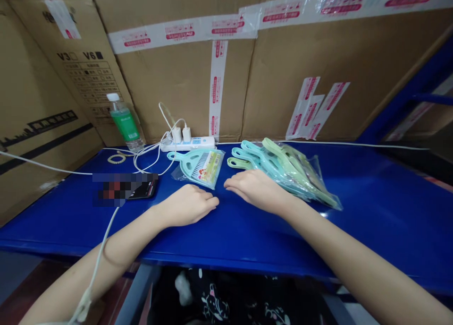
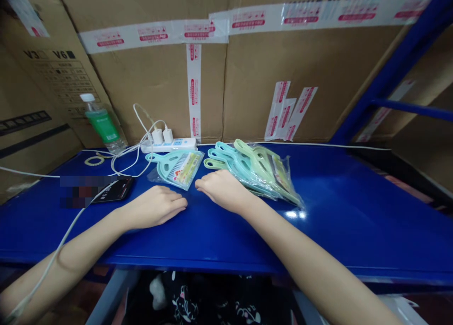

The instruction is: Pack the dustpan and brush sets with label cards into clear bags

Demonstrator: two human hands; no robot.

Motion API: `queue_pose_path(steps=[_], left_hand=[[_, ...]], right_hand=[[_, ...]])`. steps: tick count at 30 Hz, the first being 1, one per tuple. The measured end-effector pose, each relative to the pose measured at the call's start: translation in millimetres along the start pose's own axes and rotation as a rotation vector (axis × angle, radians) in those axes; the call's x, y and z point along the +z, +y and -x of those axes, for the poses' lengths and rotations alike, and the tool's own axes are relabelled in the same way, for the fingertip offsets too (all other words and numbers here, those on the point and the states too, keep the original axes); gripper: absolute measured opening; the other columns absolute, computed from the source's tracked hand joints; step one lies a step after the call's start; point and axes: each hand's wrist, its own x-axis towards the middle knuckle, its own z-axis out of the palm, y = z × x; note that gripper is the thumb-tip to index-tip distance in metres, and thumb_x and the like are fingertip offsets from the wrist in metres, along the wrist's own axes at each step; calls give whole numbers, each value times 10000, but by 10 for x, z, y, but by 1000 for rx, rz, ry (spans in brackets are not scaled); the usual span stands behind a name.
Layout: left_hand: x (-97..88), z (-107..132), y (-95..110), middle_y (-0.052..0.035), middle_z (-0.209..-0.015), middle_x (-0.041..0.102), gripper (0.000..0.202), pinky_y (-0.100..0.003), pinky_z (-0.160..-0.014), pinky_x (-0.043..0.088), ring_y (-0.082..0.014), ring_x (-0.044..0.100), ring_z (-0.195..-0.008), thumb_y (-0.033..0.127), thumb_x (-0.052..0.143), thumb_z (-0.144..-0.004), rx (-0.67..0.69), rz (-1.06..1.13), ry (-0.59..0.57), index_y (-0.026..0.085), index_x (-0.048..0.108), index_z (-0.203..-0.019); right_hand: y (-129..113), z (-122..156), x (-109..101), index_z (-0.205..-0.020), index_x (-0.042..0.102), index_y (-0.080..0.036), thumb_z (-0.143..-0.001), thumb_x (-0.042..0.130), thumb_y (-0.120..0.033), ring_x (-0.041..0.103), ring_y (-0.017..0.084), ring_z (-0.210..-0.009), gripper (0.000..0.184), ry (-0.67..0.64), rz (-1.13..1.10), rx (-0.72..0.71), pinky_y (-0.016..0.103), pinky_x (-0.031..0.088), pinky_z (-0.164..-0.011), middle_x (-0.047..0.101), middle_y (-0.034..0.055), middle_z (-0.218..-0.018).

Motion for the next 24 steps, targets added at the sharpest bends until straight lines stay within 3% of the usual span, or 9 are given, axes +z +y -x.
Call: queue_pose_path(steps=[4,12,20,24], left_hand=[[8,3,1,15,-611,591,215,-272,-519,352,-134,543,-533,171,435,-929,5,-9,6,172,536,-739],[6,7,0,13,-614,588,210,-273,-520,352,-135,540,-530,171,434,-928,7,-7,1,173,529,-740],[-2,3,3,15,-615,589,212,-265,-521,354,-131,544,-533,169,421,-932,-1,-2,-5,175,530,-750],[-4,0,-1,13,-622,597,193,-265,-519,357,-134,546,-532,171,437,-925,-3,4,-18,172,533,-757]], right_hand=[[29,5,5,-952,673,-170,-821,499,-12,635,163,-723,269,-32,5,18,264,324,-578,721,51,-829],[41,1,64,-888,687,-162,-874,524,-152,610,211,-834,164,103,21,-57,322,411,-761,693,77,-816],[55,2,136,-964,666,-138,-893,447,-128,643,218,-837,230,-25,74,-18,355,412,-819,697,99,-916],[61,14,169,-1058,644,-132,-805,430,-14,654,214,-870,351,-55,140,15,374,387,-902,693,109,-970]])
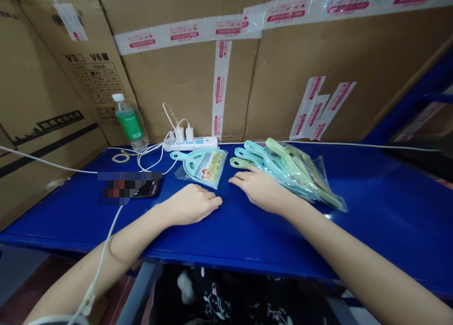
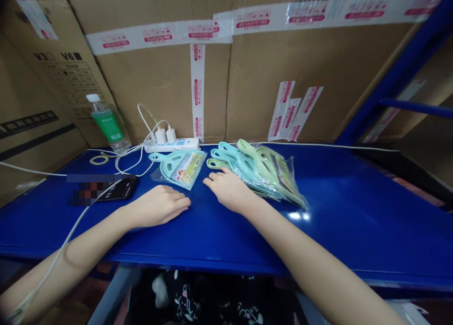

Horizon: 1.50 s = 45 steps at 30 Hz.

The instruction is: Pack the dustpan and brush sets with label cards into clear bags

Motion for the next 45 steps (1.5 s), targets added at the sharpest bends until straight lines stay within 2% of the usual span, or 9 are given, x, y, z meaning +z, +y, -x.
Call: queue_pose_path(steps=[5,12,15,20,26,34,39,45], left_hand=[[-6,-1,0,8,-632,605,188,-264,-523,361,-136,556,-543,173,437,-927,-11,0,-20,169,538,-769],[-10,-8,0,5,-624,599,222,-260,-523,365,-135,555,-539,185,402,-944,-12,4,-17,170,544,-774],[-6,-10,-3,5,-617,597,235,-257,-521,364,-135,550,-532,190,388,-949,1,-2,-8,169,545,-776],[-5,-14,-12,1,-623,603,245,-255,-529,364,-136,553,-534,188,370,-955,13,0,4,166,549,-790],[-9,-25,-14,1,-627,609,222,-265,-525,363,-142,552,-529,186,396,-948,22,-4,14,165,552,-792],[12,-8,-9,10,-612,595,202,-266,-522,371,-137,549,-529,182,415,-936,5,-21,-5,170,557,-794],[8,0,-4,12,-603,588,205,-272,-518,373,-138,542,-524,177,412,-936,5,-23,1,172,553,-786],[23,7,-17,8,-614,602,223,-269,-518,371,-140,553,-527,186,393,-946,15,-17,26,170,549,-787]], right_hand=[[0,18,28,-1090,641,-134,-797,390,17,665,222,-862,415,18,72,82,422,336,-983,702,115,-955],[1,23,70,-1012,667,-172,-802,382,12,668,204,-815,399,65,167,129,407,364,-976,719,77,-871],[-37,2,34,-977,680,-153,-801,382,8,670,216,-815,382,20,175,184,414,375,-975,717,94,-846],[-136,-60,-72,-1038,675,-97,-825,373,11,668,248,-888,385,-89,128,298,436,362,-1002,712,152,-927],[-169,-85,-139,-1028,683,-109,-809,381,43,672,235,-885,402,-132,131,343,410,369,-989,717,148,-934],[-121,-54,-198,-941,696,-120,-716,449,85,686,223,-846,392,-160,119,373,362,383,-966,728,143,-897],[-53,-32,-227,-942,695,-113,-737,458,67,686,225,-872,362,-209,111,432,334,394,-941,727,151,-915],[76,-30,-277,-965,701,-134,-764,479,54,667,219,-951,354,-283,102,533,282,442,-817,722,147,-987]])
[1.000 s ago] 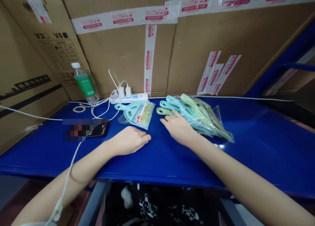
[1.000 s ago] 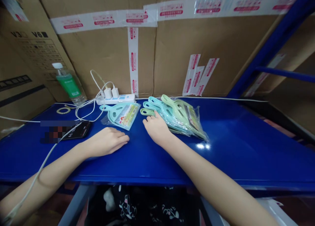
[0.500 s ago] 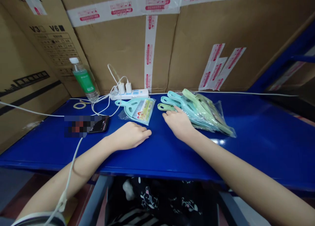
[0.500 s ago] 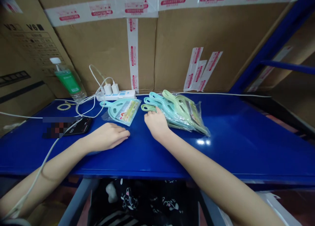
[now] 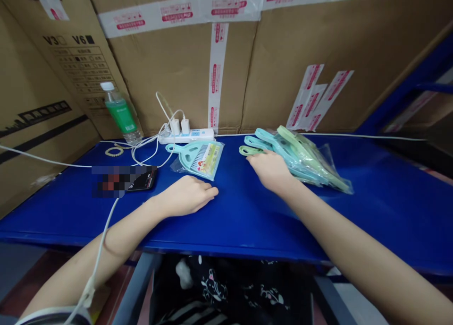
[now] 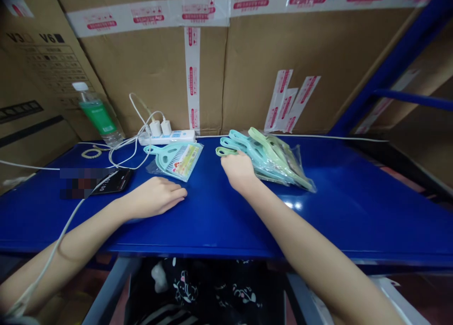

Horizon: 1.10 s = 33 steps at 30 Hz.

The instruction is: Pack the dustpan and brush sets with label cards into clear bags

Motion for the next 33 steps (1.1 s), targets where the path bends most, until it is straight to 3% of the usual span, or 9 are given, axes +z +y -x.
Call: queue_pose_path(steps=[4,13,21,29,33], left_hand=[[-3,-5,-4,4,-620,608,227,-268,-516,364,-139,554,-522,191,385,-949,2,6,-1,168,550,-795],[-10,-13,-12,1,-628,610,220,-271,-517,354,-139,546,-519,185,387,-951,0,9,-12,166,548,-801],[-15,-14,-2,4,-631,611,196,-269,-516,356,-141,551,-523,190,411,-943,-8,4,-29,168,554,-810],[-19,-14,-2,-1,-634,614,209,-267,-516,361,-142,556,-526,192,401,-944,-13,5,-36,164,559,-811],[-21,-15,-3,1,-635,617,212,-267,-518,363,-138,556,-526,192,397,-946,-11,9,-33,165,555,-808]], right_hand=[[92,-23,-20,-963,709,-137,-770,510,30,657,246,-977,323,-38,2,55,272,458,-718,715,166,-997],[276,-77,58,-1021,694,-136,-767,468,35,663,273,-950,381,-7,-19,59,313,446,-723,707,168,-1020],[80,-58,71,-1128,645,-155,-888,417,-118,609,256,-1050,333,103,-134,-131,330,413,-854,679,129,-1118],[63,-87,137,-1121,619,-199,-874,403,-71,650,211,-925,353,73,-233,-153,275,406,-671,698,67,-1081],[83,-106,136,-1075,643,-217,-916,386,-145,660,213,-855,310,44,-242,-129,277,379,-634,719,64,-990]])
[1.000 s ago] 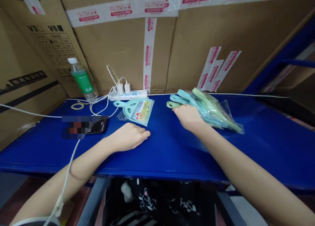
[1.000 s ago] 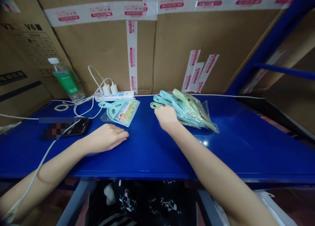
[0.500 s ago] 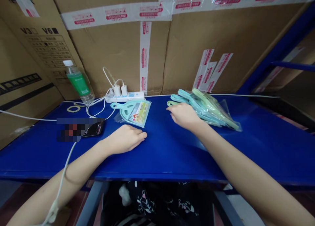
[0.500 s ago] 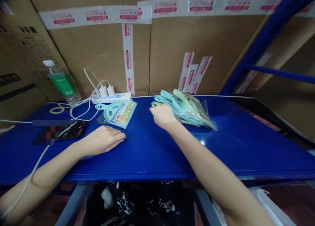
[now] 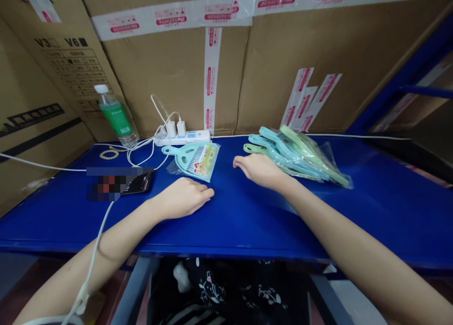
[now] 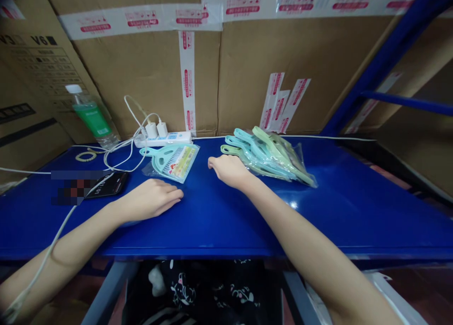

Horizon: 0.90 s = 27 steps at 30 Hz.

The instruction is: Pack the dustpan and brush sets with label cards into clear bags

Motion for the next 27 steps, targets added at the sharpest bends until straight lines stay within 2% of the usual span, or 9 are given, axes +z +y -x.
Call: queue_pose_path(steps=[8,13,19,23,27], left_hand=[[1,7,6,7,-625,603,198,-276,-521,384,-140,555,-533,183,412,-939,-2,1,20,169,556,-803],[-7,10,16,9,-628,608,175,-274,-523,386,-144,565,-542,190,444,-929,-7,1,-14,171,551,-791],[-5,10,12,4,-629,610,175,-270,-523,376,-146,566,-542,187,438,-932,-8,-8,-12,167,551,-800],[7,16,6,4,-623,606,188,-270,-522,372,-145,562,-539,189,425,-937,2,-7,2,168,548,-796],[2,18,6,0,-633,618,177,-270,-519,369,-145,564,-535,187,431,-935,3,-3,3,165,549,-806]], right_hand=[[5,25,-32,-874,661,-192,-928,432,-261,637,201,-743,246,-18,27,3,268,326,-563,696,74,-787],[-6,32,-33,-727,644,-199,-936,410,-313,625,196,-686,333,-41,51,-13,270,319,-538,667,63,-697],[2,19,-39,-806,666,-175,-955,375,-276,651,214,-754,342,-83,69,0,275,353,-573,697,99,-796],[5,18,-40,-878,661,-171,-960,355,-225,653,201,-739,322,-99,65,5,270,349,-573,698,87,-804],[3,24,-29,-859,654,-175,-958,371,-259,649,213,-771,311,-89,58,-3,275,340,-572,695,97,-819]])
